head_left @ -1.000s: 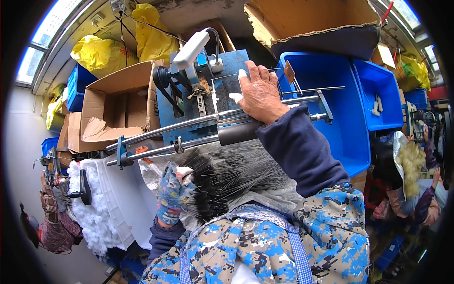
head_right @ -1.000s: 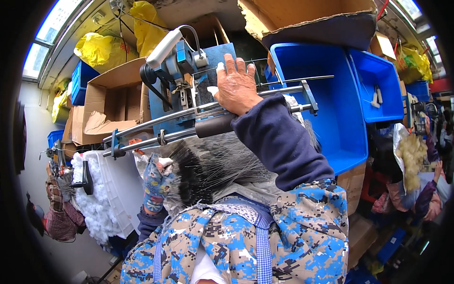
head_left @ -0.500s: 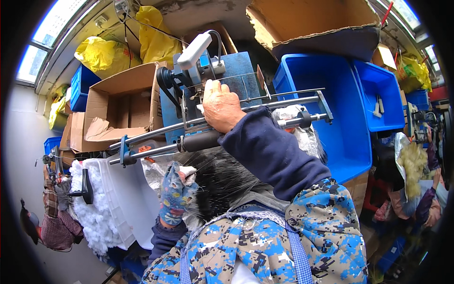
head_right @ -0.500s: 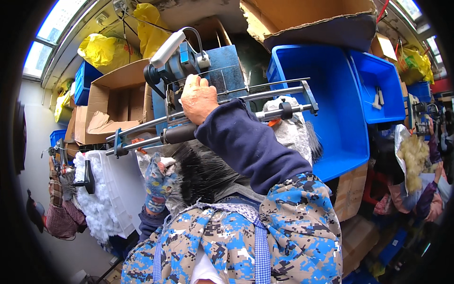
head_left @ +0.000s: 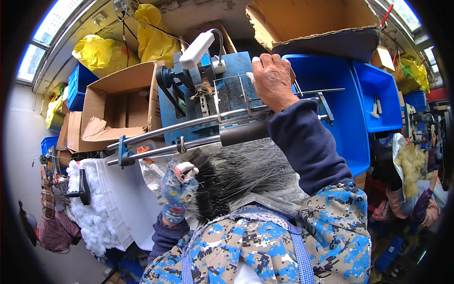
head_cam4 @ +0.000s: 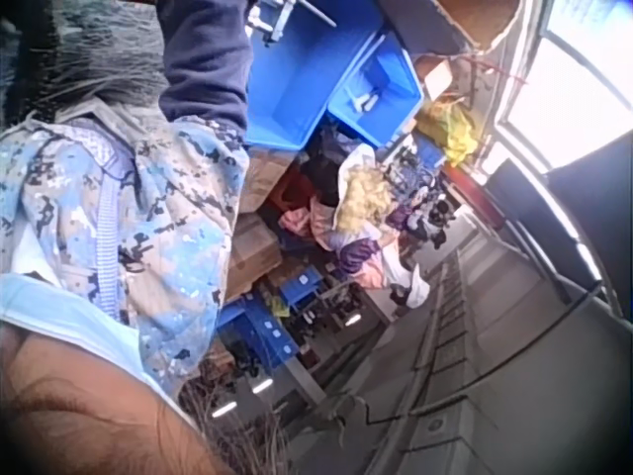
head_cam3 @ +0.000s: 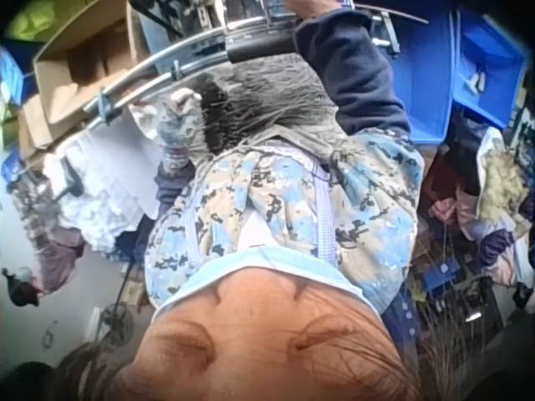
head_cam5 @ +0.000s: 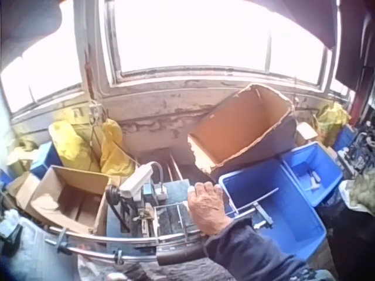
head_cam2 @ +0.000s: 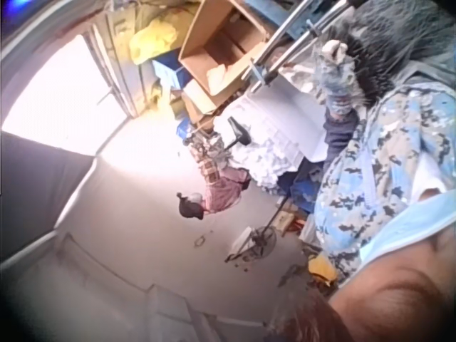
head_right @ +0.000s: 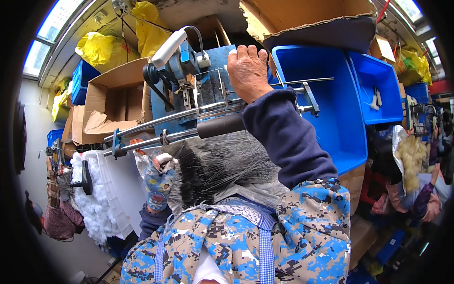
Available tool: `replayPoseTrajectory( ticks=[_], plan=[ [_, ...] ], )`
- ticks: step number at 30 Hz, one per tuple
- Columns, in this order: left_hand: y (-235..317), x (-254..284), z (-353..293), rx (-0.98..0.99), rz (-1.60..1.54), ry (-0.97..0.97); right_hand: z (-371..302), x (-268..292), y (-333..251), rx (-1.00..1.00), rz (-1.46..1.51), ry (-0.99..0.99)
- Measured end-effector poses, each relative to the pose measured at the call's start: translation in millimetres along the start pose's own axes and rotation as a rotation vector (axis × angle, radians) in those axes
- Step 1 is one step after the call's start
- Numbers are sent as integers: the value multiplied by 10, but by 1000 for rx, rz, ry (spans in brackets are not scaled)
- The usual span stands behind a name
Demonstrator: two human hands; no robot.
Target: The person operates a manual machine by repeatedly pulling a lever with their right hand while holding a bundle of dark fibers with their left hand. The person wears a patterned jacket and gloves while working in a cluttered room filled with boxes and plastic bins.
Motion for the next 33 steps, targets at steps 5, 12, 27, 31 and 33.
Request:
replayPoseTrajectory(
  ticks=[5,12,27,31,33],
  plan=[
    [63,101,-34,-40,-74,56,-76,-79,-82,191,97,-353],
    [69,124,2,164,-491,149,-990,799,-426,312,848,-74],
    [-701,-63,-93,55,746,-563,71,283,-438,158,403,3],
    [-738,-50,-69,79,635,-573,135,-215,-607,143,250,-77],
    [-916,24,-149,96,591,-539,148,-219,-646,157,274,-76]
  ],
)
Point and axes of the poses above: each hand's wrist, its own z-axis towards the middle knuckle, its own x-axis out of the back of the hand, y = z × x, the point moved 8 cm from there along z, towards the middle knuckle, and after that the axes turned 12 degrees about -z, right-handed, at the moved point
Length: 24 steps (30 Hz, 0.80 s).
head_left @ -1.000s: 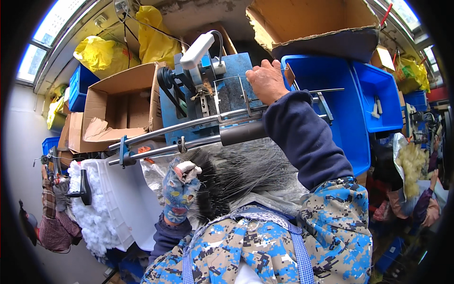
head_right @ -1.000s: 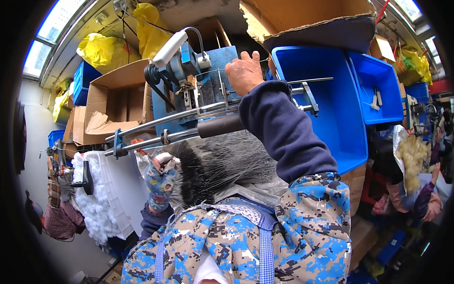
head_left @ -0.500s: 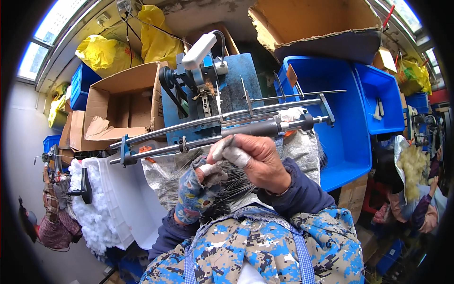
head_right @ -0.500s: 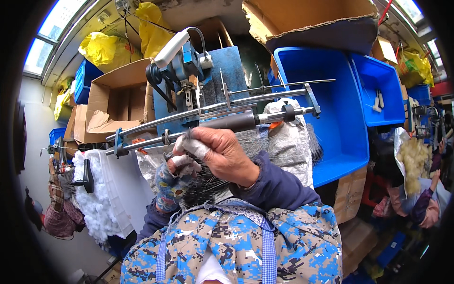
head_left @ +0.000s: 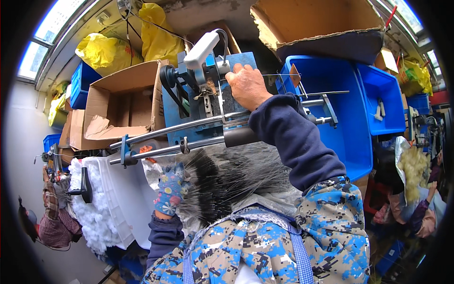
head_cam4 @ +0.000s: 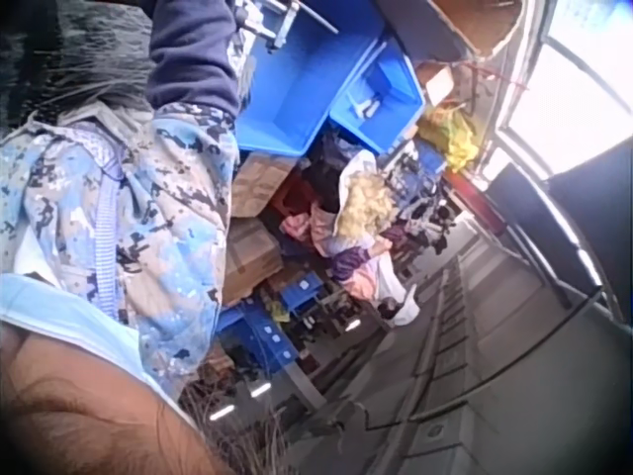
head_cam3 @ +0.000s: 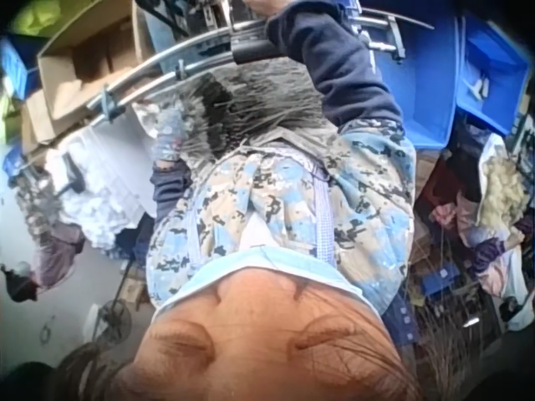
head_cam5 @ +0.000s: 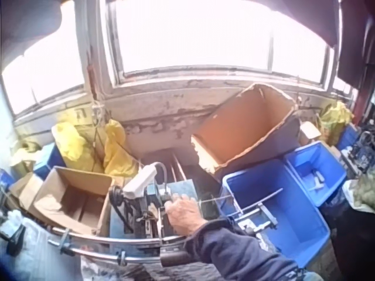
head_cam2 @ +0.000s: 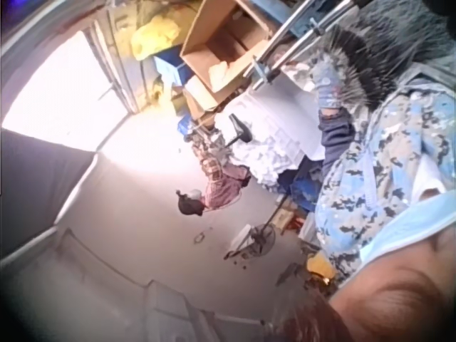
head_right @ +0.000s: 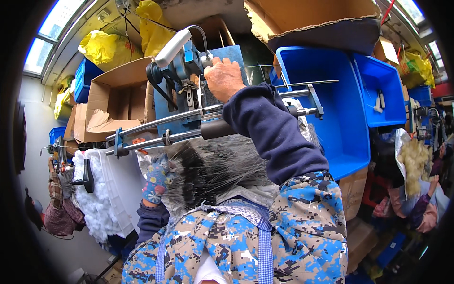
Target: The person operates a manual machine by repeatedly pulling a lever with their right hand while holding a bundle of dark fibers with their left hand. The person wears a patterned jacket and gloves while working in a cluttered room filled with boxes and plastic bins.
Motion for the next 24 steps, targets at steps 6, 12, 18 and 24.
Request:
replayPoseTrajectory(
  ticks=[6,12,18,24],
  plan=[
    [145,10,69,-117,66,22,-23,-50,11,9,-13,-12],
    [138,-12,50,-114,46,23,10,-69,-6,25,48,-42],
    [92,-44,55,-88,117,32,61,-185,57,-14,193,-115],
    [293,113,-8,-174,125,124,-104,-56,191,-115,-7,-36]
  ],
)
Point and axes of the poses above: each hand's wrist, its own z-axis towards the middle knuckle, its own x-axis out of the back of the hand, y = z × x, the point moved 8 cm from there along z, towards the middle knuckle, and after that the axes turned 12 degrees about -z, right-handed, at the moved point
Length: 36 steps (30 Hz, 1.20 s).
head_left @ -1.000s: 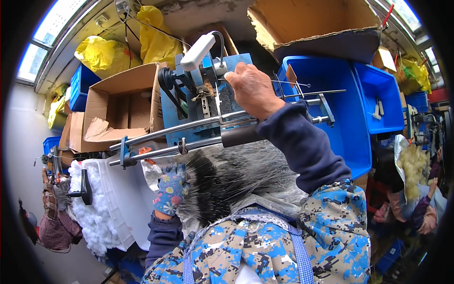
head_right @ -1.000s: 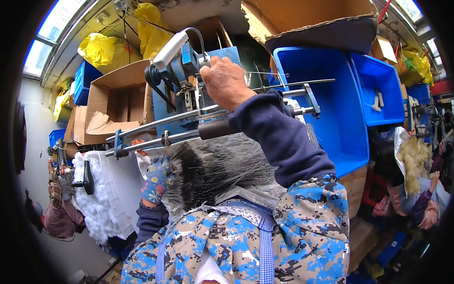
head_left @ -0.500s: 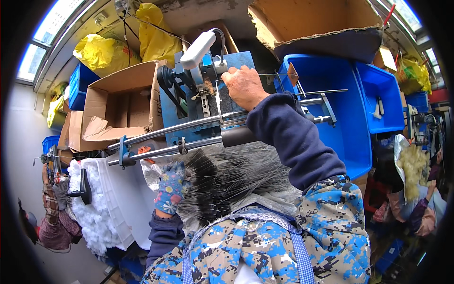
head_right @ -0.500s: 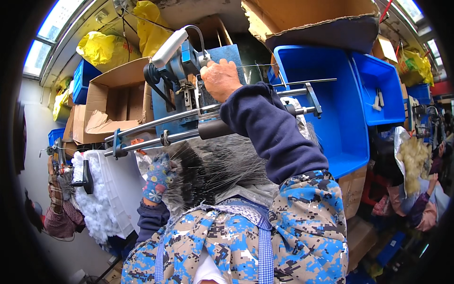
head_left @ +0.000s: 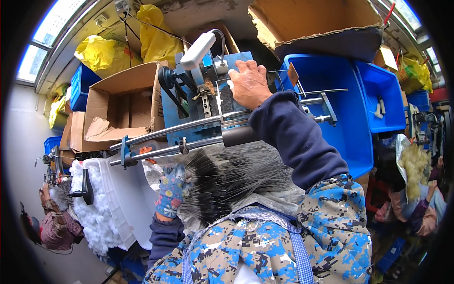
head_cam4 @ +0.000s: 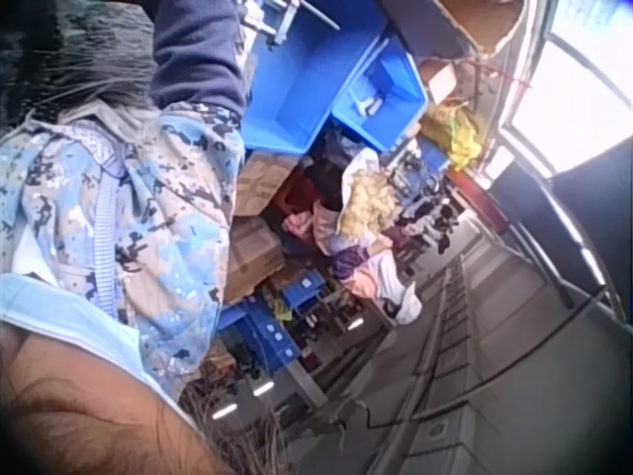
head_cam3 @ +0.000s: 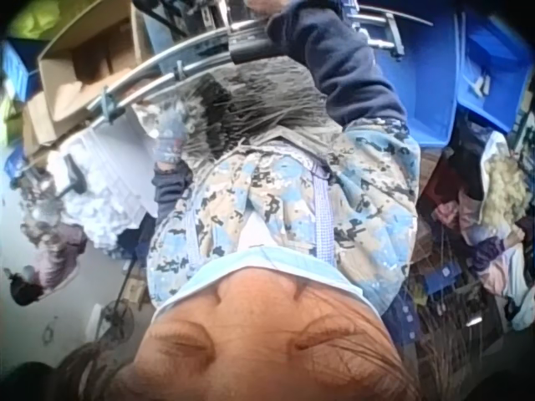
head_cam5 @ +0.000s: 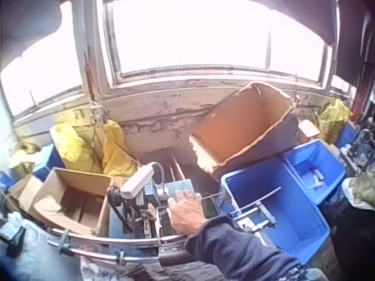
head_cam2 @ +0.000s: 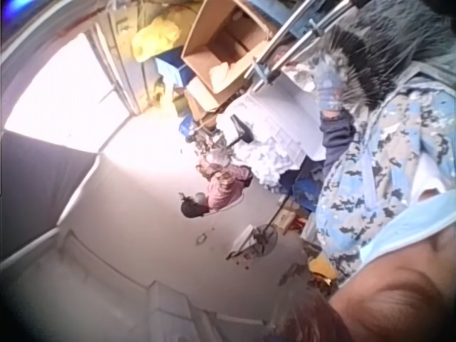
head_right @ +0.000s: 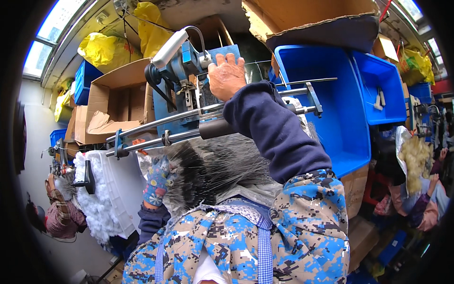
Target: The person operates a manual machine by repeatedly pulling a lever with their right hand while holding a bundle of dark fibers with their left hand. The person wears a patterned jacket and gloves while working in a cluttered room filled with boxes and plastic bins.
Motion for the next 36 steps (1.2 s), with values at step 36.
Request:
replayPoseTrajectory(
  ticks=[36],
  plan=[
    [541,661,143,-26,-433,497,-123,186,406,-10,-246,-111]
  ],
)
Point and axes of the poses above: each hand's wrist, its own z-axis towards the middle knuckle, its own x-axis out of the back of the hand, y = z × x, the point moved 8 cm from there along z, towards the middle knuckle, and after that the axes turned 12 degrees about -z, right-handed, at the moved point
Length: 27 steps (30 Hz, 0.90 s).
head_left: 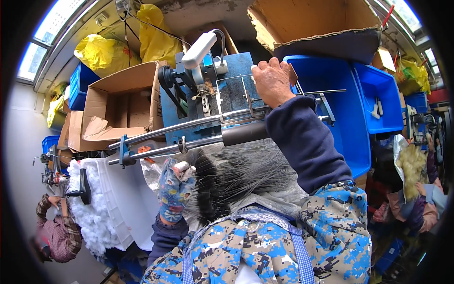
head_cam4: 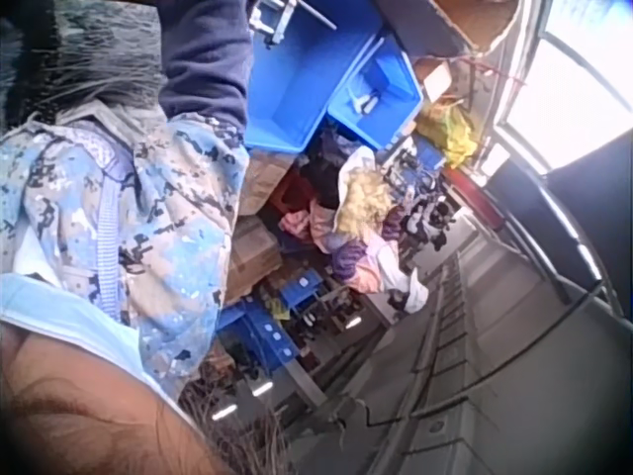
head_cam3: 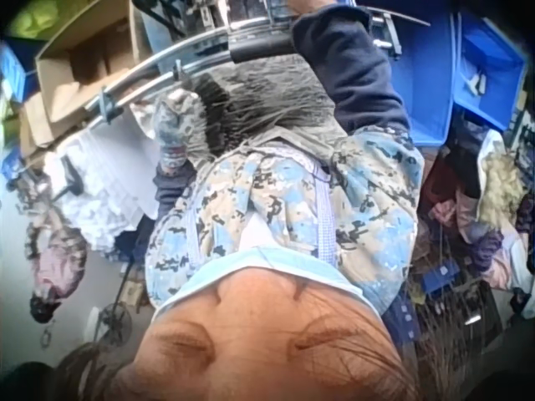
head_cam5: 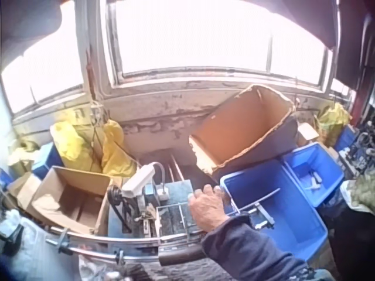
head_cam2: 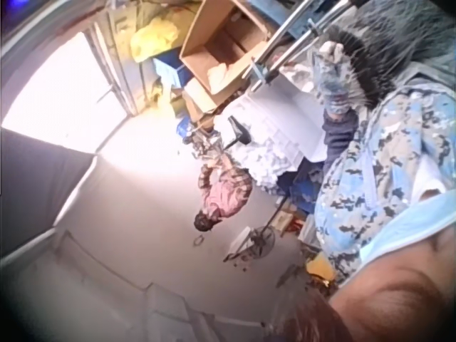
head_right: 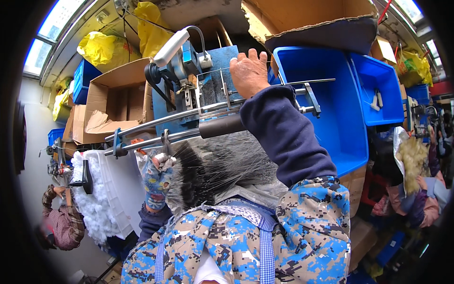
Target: The person operates a manual machine by repeatedly pulling a lever with their right hand while holding a bundle of dark fibers with their left hand. The person wears a patterned jacket and gloves while working in a cluttered room filled with boxes and plastic bins.
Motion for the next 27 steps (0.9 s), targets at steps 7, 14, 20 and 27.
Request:
replayPoseTrajectory(
  ticks=[7,14,20,27],
  plan=[
    [-377,411,-322,367,-600,388,-649,550,-37,235,189,-62],
    [355,-353,100,-88,-263,-135,-1174,881,-938,313,1505,137],
    [-148,-215,-69,46,78,-234,-841,1073,-236,105,1815,51],
    [-1225,-310,-391,176,504,-385,81,317,-579,138,232,117]
  ],
)
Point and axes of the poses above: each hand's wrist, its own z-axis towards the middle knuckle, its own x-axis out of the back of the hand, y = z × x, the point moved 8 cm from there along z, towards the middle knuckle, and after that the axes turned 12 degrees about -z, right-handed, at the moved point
